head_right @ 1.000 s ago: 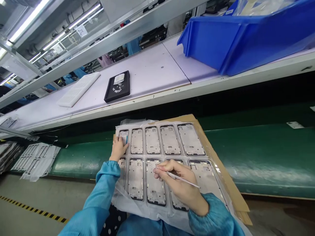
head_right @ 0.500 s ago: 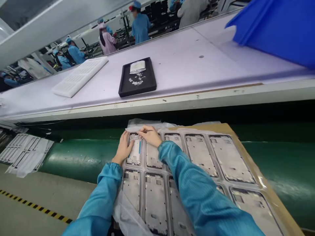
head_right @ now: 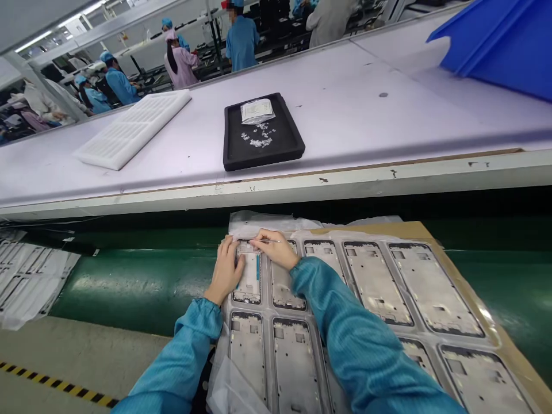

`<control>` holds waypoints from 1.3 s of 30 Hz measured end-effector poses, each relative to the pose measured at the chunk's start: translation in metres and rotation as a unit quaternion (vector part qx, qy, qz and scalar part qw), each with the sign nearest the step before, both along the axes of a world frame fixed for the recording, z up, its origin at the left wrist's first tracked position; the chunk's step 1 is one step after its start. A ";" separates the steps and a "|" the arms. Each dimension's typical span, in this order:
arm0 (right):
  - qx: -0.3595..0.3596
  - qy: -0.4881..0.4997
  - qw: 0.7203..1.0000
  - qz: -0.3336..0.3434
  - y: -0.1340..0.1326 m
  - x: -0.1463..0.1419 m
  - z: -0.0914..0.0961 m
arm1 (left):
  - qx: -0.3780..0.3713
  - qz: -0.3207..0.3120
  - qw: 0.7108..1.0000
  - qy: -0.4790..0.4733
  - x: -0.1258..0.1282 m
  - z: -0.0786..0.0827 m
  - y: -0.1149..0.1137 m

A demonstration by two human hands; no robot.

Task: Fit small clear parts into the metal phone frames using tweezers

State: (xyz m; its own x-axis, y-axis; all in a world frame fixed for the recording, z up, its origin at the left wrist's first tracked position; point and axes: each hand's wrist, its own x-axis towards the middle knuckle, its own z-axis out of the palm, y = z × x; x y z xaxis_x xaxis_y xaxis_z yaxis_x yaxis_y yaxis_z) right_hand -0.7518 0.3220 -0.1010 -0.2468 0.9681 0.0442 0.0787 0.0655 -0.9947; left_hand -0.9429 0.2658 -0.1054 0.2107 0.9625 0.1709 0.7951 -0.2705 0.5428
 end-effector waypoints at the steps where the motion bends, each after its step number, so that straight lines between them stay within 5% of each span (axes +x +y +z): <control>1: 0.000 -0.001 1.000 0.002 0.000 0.000 0.001 | -0.003 -0.002 1.000 0.018 0.001 0.003 0.000; 13: 0.056 -0.033 0.998 0.006 -0.003 0.001 0.011 | 0.003 0.002 0.988 0.152 0.007 0.014 0.001; 25: -0.017 0.015 0.999 -0.034 -0.001 0.000 0.001 | -0.003 0.016 0.977 0.214 0.015 0.020 0.005; 36: -0.013 0.071 0.993 -0.089 0.005 0.001 0.029 | -0.018 0.063 0.959 0.276 0.032 0.029 0.007; 39: -0.014 0.085 0.992 -0.095 -0.001 0.008 0.039 | -0.007 0.083 0.966 0.243 0.029 0.049 0.001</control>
State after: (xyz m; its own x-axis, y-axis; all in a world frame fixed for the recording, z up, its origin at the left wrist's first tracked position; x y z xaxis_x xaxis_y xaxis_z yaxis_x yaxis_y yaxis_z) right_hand -0.7442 0.3214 -0.0615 -0.0503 0.9978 0.0423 -0.0822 0.0381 -0.9959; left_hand -0.9142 0.2668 -0.0560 0.1058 0.9913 0.0777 0.9889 -0.1131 0.0959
